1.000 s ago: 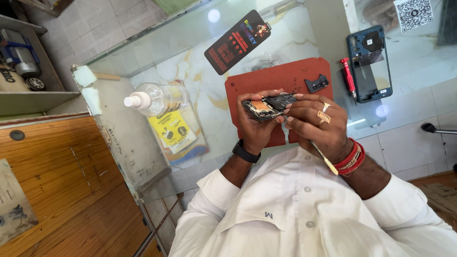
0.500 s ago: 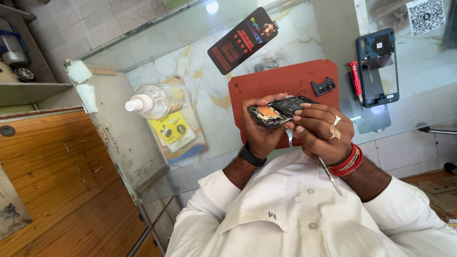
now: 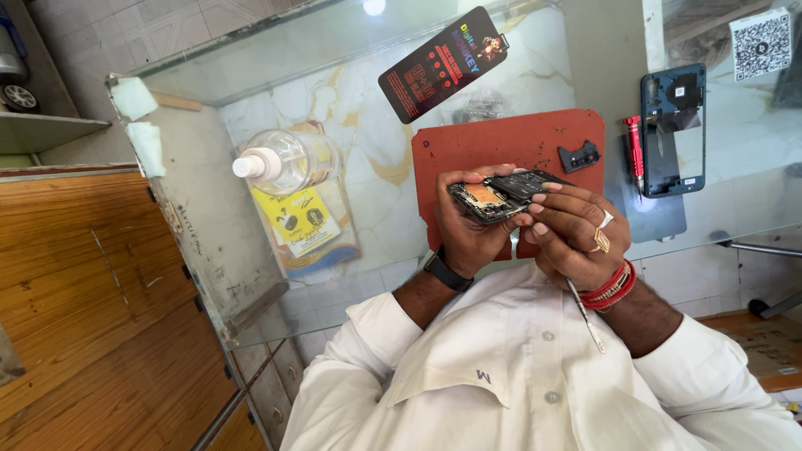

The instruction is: The person repairs a disassembled smartphone at a glass workbench, prying inside the phone body with a metal spudger and repositioning the device. They then apply liquid from a yellow bottle to the phone's interior and continue working on the internal components with the tool.

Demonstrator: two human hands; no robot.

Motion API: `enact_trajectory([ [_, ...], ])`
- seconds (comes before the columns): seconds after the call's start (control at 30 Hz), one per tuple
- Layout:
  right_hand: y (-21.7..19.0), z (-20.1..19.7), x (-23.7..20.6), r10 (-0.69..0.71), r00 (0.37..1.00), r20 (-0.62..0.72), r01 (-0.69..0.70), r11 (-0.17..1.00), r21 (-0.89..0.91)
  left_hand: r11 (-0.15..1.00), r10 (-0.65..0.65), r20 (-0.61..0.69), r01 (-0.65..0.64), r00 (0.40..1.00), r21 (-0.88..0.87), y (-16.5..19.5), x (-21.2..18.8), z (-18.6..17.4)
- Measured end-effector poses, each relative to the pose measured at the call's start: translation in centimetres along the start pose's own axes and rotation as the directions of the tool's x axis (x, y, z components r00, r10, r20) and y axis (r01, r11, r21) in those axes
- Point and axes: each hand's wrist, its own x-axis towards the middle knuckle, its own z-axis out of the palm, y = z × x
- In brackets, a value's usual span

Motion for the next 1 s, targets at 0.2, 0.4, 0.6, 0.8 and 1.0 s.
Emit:
enact_trajectory([
  [0.2,-0.1,0.0,0.4,0.108,0.994,-0.030,-0.103,0.985,0.138,0.998,0.026,0.029,-0.024,0.999,-0.066,0.2,0.4,0.1],
  [0.4,-1.1,0.4,0.0,0.420,0.907,0.017,-0.388,0.822,0.416,0.981,-0.044,0.059,0.054,0.997,-0.186,0.9,1.1,-0.3],
  [0.6,-1.2,-0.1,-0.4,0.293,0.955,-0.054,-0.223,0.824,0.521,0.955,0.001,0.243,0.071,0.970,-0.287,1.2,1.6,-0.6],
  [0.8,-1.7,-1.4,-1.4,0.620,0.783,-0.054,-0.340,0.499,0.797,0.941,0.010,0.237,0.072,0.971,-0.331,2.0,2.5,-1.1],
  [1.0,-1.0,-1.8,-2.8,0.599,0.795,0.097,-0.463,0.495,0.735,0.936,0.056,0.387,0.087,0.920,-0.341,2.6,2.9,-1.1],
])
